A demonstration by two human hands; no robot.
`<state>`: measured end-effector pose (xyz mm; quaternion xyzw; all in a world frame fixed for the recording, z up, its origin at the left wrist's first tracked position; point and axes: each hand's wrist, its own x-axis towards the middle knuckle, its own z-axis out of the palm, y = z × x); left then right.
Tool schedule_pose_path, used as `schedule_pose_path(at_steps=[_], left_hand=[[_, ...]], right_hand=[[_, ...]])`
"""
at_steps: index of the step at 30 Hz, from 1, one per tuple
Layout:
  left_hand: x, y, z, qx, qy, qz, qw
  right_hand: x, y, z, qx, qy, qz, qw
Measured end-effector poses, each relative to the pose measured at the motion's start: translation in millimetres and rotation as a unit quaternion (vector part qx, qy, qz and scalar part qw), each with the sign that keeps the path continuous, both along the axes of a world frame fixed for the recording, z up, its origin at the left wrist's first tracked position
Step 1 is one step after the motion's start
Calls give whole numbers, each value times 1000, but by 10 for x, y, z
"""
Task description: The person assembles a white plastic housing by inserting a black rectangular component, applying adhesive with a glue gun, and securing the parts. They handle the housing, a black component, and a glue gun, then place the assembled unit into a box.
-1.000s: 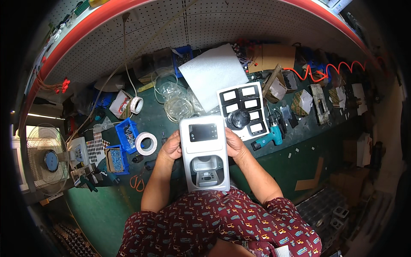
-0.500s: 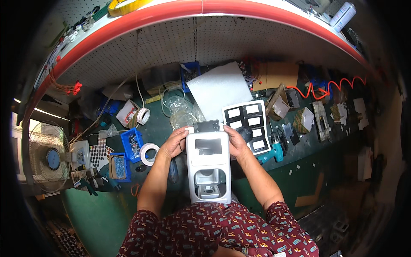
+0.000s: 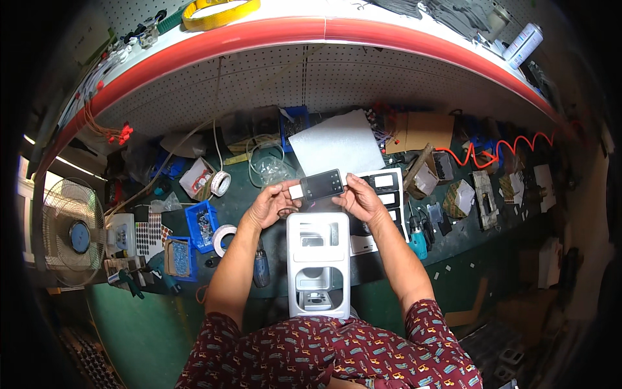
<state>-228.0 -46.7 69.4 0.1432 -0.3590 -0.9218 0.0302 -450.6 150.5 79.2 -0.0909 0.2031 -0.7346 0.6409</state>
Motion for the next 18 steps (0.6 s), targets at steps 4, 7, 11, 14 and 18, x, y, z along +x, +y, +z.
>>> schedule_pose_path(at_steps=[4, 7, 11, 14, 18], left_hand=[[-61, -33, 188, -68, -51, 25, 996], [-85, -17, 257, -110, -74, 18, 991], [-50, 9, 248, -145, -73, 5, 987], [-23, 20, 234, -154, -76, -9, 985], [26, -11, 111, -148, -89, -27, 985]], right_hand=[[-35, -14, -32, 4, 5, -7, 1000], [-14, -15, -39, 21, 2, -11, 1000], [66, 38, -59, 40, -12, -13, 999], [100, 75, -103, 46, -12, -16, 999], [152, 103, -113, 60, -4, -19, 998]])
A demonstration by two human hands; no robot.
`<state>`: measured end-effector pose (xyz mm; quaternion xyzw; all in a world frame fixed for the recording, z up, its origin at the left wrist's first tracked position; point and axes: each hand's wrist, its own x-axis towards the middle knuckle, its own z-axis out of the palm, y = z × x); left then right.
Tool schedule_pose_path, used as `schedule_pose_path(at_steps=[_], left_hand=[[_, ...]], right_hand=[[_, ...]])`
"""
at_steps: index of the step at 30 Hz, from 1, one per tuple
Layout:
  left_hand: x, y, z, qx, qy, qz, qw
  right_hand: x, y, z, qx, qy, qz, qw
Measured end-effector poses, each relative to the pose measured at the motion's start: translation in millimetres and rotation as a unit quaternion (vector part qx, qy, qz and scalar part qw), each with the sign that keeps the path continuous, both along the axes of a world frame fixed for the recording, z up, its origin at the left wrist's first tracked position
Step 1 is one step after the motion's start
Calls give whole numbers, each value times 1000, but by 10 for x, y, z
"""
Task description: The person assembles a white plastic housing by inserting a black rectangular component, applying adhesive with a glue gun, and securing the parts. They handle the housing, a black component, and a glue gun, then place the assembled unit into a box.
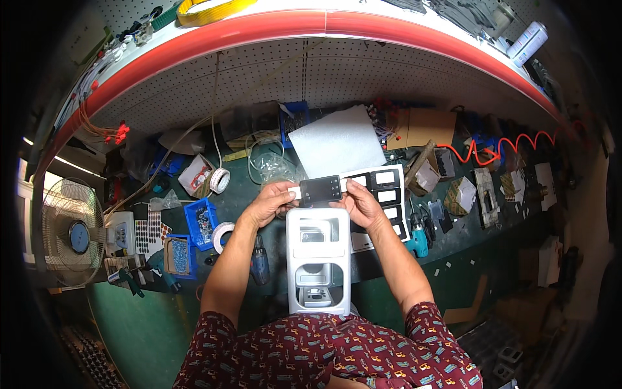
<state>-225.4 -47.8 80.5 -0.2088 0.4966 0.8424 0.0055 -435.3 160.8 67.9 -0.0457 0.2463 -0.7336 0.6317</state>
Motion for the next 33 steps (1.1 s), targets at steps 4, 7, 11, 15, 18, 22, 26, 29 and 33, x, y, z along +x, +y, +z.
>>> schedule_pose_path(at_steps=[4, 7, 11, 15, 18, 22, 26, 29, 33], left_hand=[[14, 26, -72, -50, 5, 7, 999], [53, 113, -59, -66, 11, 27, 997], [254, 285, -99, -6, 11, 34, 999], [429, 500, -46, 65, 8, 44, 997], [497, 655, -46, 81, 0, 67, 994], [636, 670, -268, 119, 11, 70, 990], [649, 675, -244, 161, 49, 54, 984], [657, 708, -311, 176, 51, 66, 981], [680, 791, -359, 211, 50, 101, 971]], right_hand=[[70, 9, -7, 4, 1, -16, 1000], [173, 98, -64, 13, -15, -33, 999], [399, 290, -58, 15, -40, -24, 999], [586, 453, -55, -5, -40, -16, 999], [659, 527, -22, 13, -45, -3, 999], [784, 543, 186, 10, -52, -14, 999], [801, 583, 165, -7, -45, -17, 999], [812, 610, 140, -14, -46, -12, 999], [855, 599, 301, -11, -77, -25, 997]])
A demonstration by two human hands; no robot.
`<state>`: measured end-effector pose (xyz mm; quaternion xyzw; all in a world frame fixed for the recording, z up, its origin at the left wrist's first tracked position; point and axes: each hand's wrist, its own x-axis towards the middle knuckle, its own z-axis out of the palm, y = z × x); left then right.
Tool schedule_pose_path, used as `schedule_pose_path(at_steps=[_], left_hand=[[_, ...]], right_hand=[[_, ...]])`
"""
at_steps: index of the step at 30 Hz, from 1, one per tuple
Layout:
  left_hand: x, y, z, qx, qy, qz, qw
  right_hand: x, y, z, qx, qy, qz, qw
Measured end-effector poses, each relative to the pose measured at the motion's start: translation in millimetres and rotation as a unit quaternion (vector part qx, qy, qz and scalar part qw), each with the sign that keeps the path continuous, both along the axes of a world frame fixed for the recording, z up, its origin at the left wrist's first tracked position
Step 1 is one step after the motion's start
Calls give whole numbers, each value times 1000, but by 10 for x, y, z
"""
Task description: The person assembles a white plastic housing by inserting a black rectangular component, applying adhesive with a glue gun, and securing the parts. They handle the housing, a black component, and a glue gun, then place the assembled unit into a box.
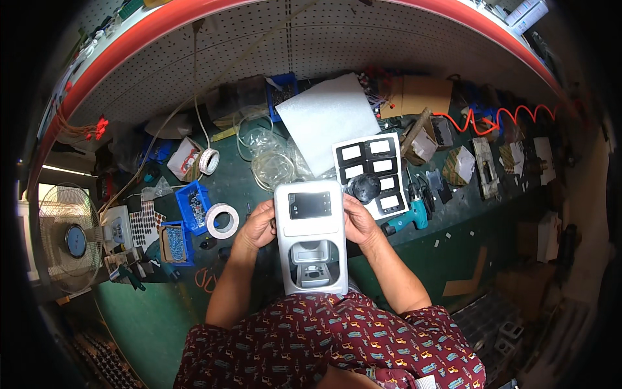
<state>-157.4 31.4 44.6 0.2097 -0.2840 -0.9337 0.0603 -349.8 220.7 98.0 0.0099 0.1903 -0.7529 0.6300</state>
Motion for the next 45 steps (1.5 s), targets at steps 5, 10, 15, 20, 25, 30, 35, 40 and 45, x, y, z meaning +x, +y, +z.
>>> schedule_pose_path(at_steps=[5, 10, 15, 20, 25, 30, 35, 40, 45], left_hand=[[-32, 45, 49, 30, -2, 9, 1000], [-56, 48, 112, 53, 9, 2, 999], [-102, 46, 189, 46, 0, 6, 999], [-24, -85, -138, 75, 33, -22, 996], [-80, -1, 7, 52, -29, 17, 998], [-82, 0, 61, 64, -34, 21, 997], [-72, -2, 39, 72, -30, 23, 997], [-90, 15, 61, 71, -38, 34, 996], [-86, 6, 81, 71, -39, 31, 996]], right_hand=[[7, 13, 6, -3, -12, -1, 1000], [-10, 40, -80, -24, -8, 15, 1000], [-9, 26, -120, -22, -18, 17, 999], [17, 9, -133, -30, -35, 16, 999], [26, 27, -149, -25, -53, 16, 998], [50, 21, -170, -33, -80, 23, 996], [64, 22, -177, -31, -89, 26, 995], [69, 33, -203, -33, -99, 25, 994], [72, 45, -156, -19, -101, 24, 994]])
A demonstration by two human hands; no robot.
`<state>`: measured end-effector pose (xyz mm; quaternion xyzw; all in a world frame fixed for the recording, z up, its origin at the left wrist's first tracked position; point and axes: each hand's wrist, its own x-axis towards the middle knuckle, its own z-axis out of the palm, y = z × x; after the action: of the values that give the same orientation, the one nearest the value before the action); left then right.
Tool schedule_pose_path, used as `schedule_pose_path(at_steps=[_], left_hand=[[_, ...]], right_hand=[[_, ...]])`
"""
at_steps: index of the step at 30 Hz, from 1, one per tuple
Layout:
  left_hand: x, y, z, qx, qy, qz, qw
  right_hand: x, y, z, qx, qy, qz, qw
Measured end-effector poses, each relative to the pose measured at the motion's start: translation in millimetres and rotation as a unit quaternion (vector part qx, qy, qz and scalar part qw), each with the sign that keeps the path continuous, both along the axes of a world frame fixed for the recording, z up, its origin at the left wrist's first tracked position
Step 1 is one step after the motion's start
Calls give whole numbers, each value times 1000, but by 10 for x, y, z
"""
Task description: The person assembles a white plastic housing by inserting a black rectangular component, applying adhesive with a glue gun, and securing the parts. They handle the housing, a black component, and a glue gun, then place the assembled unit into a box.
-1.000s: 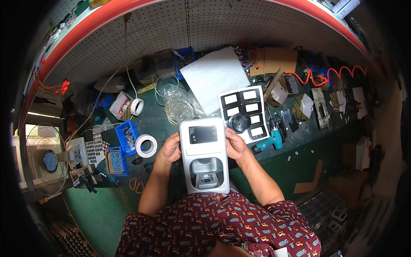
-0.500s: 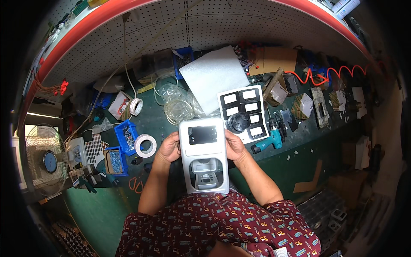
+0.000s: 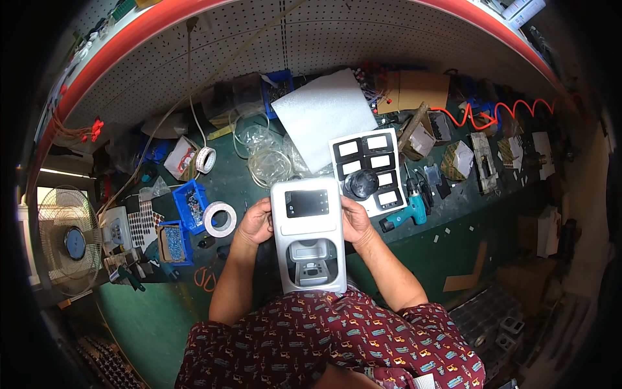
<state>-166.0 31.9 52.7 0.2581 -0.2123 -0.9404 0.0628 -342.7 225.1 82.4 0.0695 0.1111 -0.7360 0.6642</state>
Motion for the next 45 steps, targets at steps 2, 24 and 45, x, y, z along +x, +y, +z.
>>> schedule_pose_path(at_steps=[2, 24, 45], left_hand=[[2, 1, 4, -2, -3, -3, 1000], [20, -15, 89, 12, 2, -11, 1000], [92, -52, 249, -49, 114, -53, 991]], right_hand=[[-8, 11, -30, 6, 6, 0, 1000], [3, 19, 79, -2, 36, -11, 999], [11, 44, 53, 9, 66, -7, 998]])
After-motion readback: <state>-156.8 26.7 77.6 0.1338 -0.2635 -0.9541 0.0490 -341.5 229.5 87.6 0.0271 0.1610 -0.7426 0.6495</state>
